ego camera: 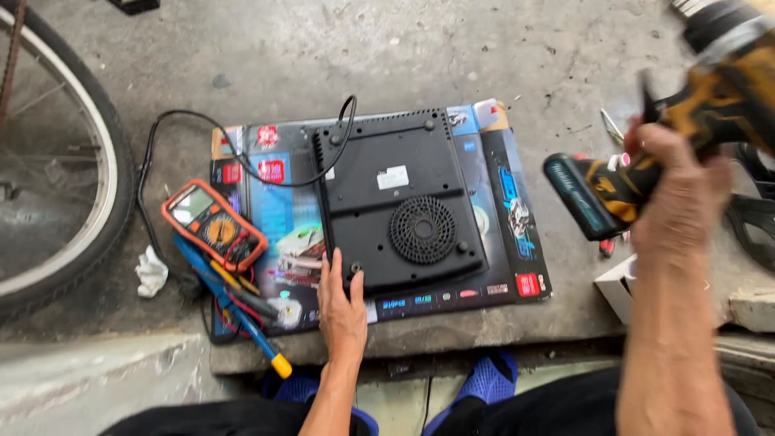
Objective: The person wipes the top surface of an induction cooker with a cloth, then turns the device over and uses a power drill to remove the screws from the bottom panel before lifting it to reveal the internal components.
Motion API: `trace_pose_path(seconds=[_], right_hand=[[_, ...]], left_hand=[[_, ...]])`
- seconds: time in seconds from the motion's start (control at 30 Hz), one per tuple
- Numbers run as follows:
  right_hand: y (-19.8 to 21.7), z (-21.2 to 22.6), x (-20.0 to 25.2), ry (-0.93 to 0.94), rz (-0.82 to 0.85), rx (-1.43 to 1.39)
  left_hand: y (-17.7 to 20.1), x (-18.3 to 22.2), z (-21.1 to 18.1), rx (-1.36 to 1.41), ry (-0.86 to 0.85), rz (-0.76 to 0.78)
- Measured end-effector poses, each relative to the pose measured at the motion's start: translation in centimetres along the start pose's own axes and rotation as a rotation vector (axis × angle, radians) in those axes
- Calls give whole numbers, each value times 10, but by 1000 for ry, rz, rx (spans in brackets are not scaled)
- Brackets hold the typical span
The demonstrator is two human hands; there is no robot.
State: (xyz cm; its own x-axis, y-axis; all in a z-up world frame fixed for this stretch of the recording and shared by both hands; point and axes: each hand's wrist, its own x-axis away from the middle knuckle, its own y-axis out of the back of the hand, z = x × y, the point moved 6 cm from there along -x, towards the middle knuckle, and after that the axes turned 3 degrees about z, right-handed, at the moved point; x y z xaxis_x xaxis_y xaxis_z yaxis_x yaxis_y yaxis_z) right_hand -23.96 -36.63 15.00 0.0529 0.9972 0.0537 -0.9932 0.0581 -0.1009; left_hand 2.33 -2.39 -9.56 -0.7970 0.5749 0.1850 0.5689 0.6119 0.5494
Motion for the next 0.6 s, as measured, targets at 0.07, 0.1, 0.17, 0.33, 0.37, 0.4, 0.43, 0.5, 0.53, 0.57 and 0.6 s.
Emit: trace_pose_path(seconds=[0.07,0.1,0.17,0.33,0.37,0.4,0.43,0.5,0.53,0.57,0.6], right_hand=[[19,29,18,70,114,14],[25,35,22,161,297,209],[21,38,51,259,512,398],[-30,47,166,-21,529,599],[-39,45,180,-17,538,602],[-49,39,192,-90,563,646],[-60,32,205,-163,588,691],[-78,27,228,-215,679,776],[-88,22,241,-276,763,854],[-95,23,249,-270,773,862],[-101,20,257,-294,773,949]], left_hand=[[-1,0,4,-7,-97,-70],[-3,-2,7,39,-55,-8],[2,5,14,92,10,27],[-1,19,29,204,55,168],[-2,23,34,210,59,160],[-2,25,37,224,68,155],[-2,26,41,239,78,150],[-3,26,43,242,111,149],[-4,26,45,236,142,154],[-4,26,44,245,148,145],[-3,24,44,250,166,164]])
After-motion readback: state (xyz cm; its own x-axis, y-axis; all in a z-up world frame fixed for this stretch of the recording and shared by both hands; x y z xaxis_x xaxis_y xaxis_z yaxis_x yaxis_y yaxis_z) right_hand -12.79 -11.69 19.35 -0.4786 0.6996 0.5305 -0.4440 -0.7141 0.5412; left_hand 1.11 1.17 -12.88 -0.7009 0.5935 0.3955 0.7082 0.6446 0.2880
